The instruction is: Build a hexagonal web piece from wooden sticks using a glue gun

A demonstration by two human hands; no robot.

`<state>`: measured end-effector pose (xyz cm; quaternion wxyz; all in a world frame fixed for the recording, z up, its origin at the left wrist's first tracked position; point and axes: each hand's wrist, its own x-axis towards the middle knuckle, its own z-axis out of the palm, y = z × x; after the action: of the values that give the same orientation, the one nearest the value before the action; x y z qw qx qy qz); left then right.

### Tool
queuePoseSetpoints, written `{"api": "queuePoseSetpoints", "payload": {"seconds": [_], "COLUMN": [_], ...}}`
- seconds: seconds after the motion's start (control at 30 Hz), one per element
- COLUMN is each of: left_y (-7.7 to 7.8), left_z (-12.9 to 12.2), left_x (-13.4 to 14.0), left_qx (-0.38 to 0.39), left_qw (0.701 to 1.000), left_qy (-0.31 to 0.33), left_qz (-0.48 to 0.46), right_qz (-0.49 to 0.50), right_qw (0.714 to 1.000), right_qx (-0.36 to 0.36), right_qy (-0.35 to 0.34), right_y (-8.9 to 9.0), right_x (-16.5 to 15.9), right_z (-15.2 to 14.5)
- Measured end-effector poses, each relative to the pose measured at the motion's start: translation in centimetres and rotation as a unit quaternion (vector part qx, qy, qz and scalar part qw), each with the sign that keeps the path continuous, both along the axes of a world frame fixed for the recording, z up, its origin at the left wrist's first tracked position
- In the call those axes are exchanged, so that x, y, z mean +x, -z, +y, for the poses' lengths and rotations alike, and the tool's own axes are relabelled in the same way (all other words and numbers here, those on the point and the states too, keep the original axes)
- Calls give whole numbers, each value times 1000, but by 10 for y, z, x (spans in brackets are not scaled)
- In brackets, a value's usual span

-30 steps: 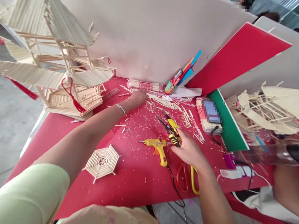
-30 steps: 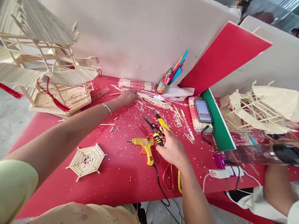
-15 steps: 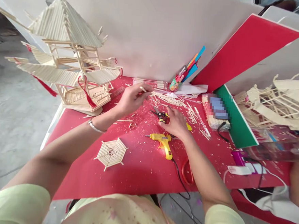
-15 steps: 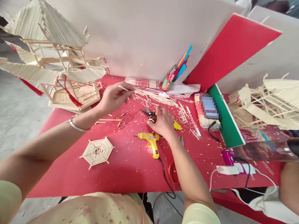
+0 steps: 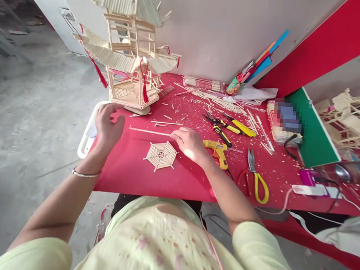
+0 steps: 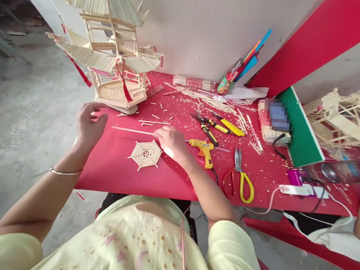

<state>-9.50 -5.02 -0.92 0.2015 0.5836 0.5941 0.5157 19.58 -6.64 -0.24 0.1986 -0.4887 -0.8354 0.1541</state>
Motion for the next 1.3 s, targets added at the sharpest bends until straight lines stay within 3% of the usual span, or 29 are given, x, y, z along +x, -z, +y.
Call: {"api": "queuePoseSetpoints", "payload": {"seconds": [0.03, 0.1, 0.13, 0.2, 0.47, 0.77, 1.3], "left_y": [3, 7, 8, 11, 37, 44, 45], "left_z": [-2, -7, -10, -17, -40, -49, -46], "left_x": [-3, 1, 7, 18, 21, 28, 28], "left_qx": [29, 23, 7, -12, -51, -74, -67], "left_qw": [996, 972, 957, 941, 957, 944, 940], "left_qy": [16, 144, 206, 243, 174, 130, 139], "left_qz": [82, 183, 202, 234, 228, 294, 305], "right_qz": [-1, 13, 25, 55, 164, 120, 76], "right_qw": [1000, 999, 999, 998, 981, 988, 994], "right_qx": [4, 16, 22, 31, 3, -17, -9], "right_qy": [-11, -27, -29, -18, 106, 95, 81], "right_y": [7, 18, 22, 29, 60, 65, 63], "right_x": [-8, -21, -27, -32, -16, -15, -15], "right_z": [1, 3, 4, 4, -32, -37, -38]}}
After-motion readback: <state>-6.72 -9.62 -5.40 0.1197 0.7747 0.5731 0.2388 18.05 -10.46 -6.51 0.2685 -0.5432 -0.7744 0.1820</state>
